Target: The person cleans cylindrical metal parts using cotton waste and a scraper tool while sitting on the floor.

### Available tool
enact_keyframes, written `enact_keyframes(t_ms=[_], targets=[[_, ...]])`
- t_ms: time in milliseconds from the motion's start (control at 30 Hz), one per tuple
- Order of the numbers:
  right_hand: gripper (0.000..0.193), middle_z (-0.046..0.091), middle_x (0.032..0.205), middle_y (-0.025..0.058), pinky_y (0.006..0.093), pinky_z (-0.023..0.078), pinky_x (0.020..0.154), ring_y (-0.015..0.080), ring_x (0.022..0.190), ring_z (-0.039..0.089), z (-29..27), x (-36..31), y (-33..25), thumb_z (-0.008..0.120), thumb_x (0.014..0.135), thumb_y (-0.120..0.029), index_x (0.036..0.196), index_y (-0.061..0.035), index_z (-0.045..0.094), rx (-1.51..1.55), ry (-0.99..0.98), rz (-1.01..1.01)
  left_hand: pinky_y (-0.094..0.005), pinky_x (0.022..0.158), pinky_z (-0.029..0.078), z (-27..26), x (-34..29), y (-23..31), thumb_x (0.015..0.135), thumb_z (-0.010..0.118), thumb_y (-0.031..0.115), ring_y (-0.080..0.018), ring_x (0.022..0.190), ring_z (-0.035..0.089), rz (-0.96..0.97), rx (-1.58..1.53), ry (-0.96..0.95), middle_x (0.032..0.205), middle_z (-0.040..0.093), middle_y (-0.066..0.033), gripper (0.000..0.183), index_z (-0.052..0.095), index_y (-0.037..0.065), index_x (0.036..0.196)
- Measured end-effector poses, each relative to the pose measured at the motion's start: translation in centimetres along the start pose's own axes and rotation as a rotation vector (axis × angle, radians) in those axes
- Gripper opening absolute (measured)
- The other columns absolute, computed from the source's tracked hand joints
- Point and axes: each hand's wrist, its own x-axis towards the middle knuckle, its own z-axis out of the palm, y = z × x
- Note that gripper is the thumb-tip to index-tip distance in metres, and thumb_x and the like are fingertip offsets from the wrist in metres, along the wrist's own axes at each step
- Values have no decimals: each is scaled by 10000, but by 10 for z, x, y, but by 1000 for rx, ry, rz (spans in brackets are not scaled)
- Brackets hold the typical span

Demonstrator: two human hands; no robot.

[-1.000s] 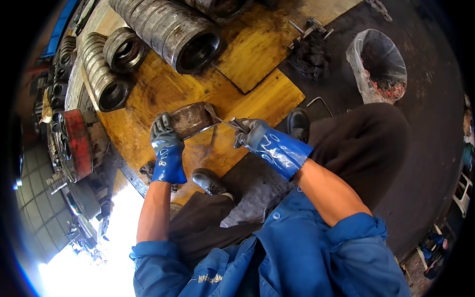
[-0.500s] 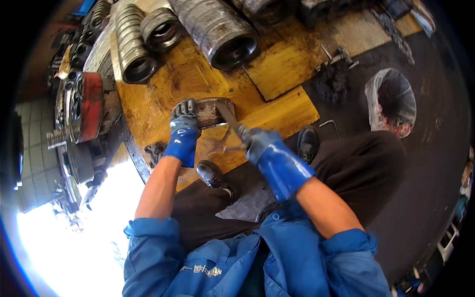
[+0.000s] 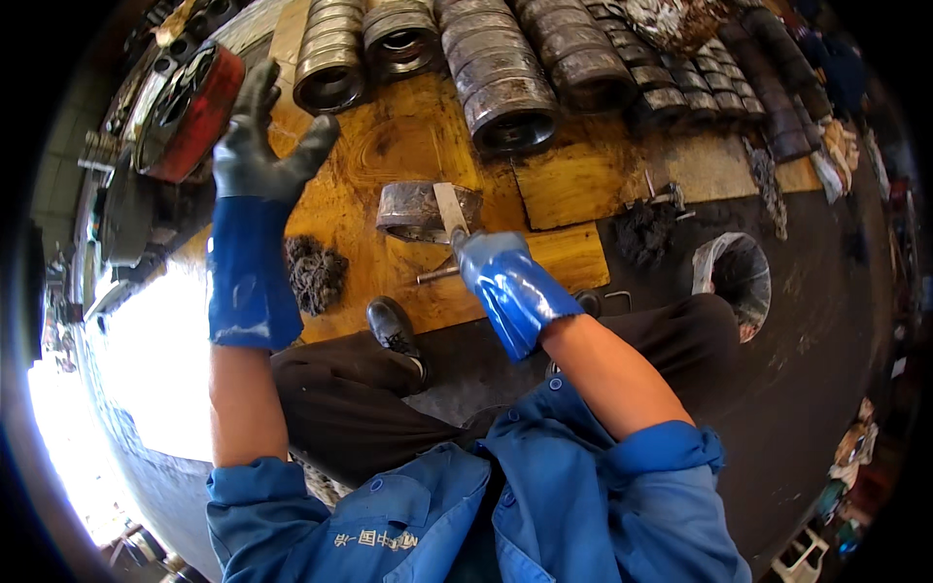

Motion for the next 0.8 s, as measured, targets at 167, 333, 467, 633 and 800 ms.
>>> enact_keyframes(t_ms=[167, 333, 467, 633, 800], targets=[[336, 711, 1037, 183, 441, 577, 723, 340, 914, 717, -32, -12, -35, 439, 999, -128, 1316, -65, 532, -85, -149, -96, -416, 1086, 480, -60, -15, -21, 794, 809, 396, -358, 1281, 574, -260, 231, 143, 1379, 578, -250, 865, 436, -2, 1465], [391, 691, 1106, 221, 424, 580, 750, 353, 932, 716, -31, 17, -23, 441, 981, -117, 1368, -73, 455, -149, -122, -89, -425, 1099, 461, -31, -16, -60, 773, 827, 416, -347, 1289, 575, -364, 311, 162, 1363, 608, -212, 827, 499, 59, 1443], [297, 705, 1061, 217, 471, 572, 757, 398, 955, 698, -54, 1, -45, 411, 1026, -146, 1259, -53, 570, -93, -279, -21, -426, 1097, 463, -42, -19, -43, 780, 820, 463, -355, 1290, 572, -506, 282, 141, 1371, 599, -215, 845, 493, 63, 1449], [312, 704, 1049, 219, 494, 559, 799, 410, 979, 690, -71, 24, -49, 385, 1048, -178, 1254, -59, 587, -143, -185, -112, -427, 1093, 465, -37, -18, -67, 776, 817, 477, -352, 1290, 572, -367, 245, 226, 1382, 591, -212, 838, 515, 42, 1426], [369, 708, 1002, 222, 500, 547, 812, 393, 956, 691, -73, 33, -46, 332, 1078, -235, 1291, -51, 570, -224, -287, -165, -431, 1088, 475, -45, -21, -62, 792, 818, 455, -344, 1294, 570, -423, 269, 180, 1377, 593, -207, 819, 511, 38, 1427]])
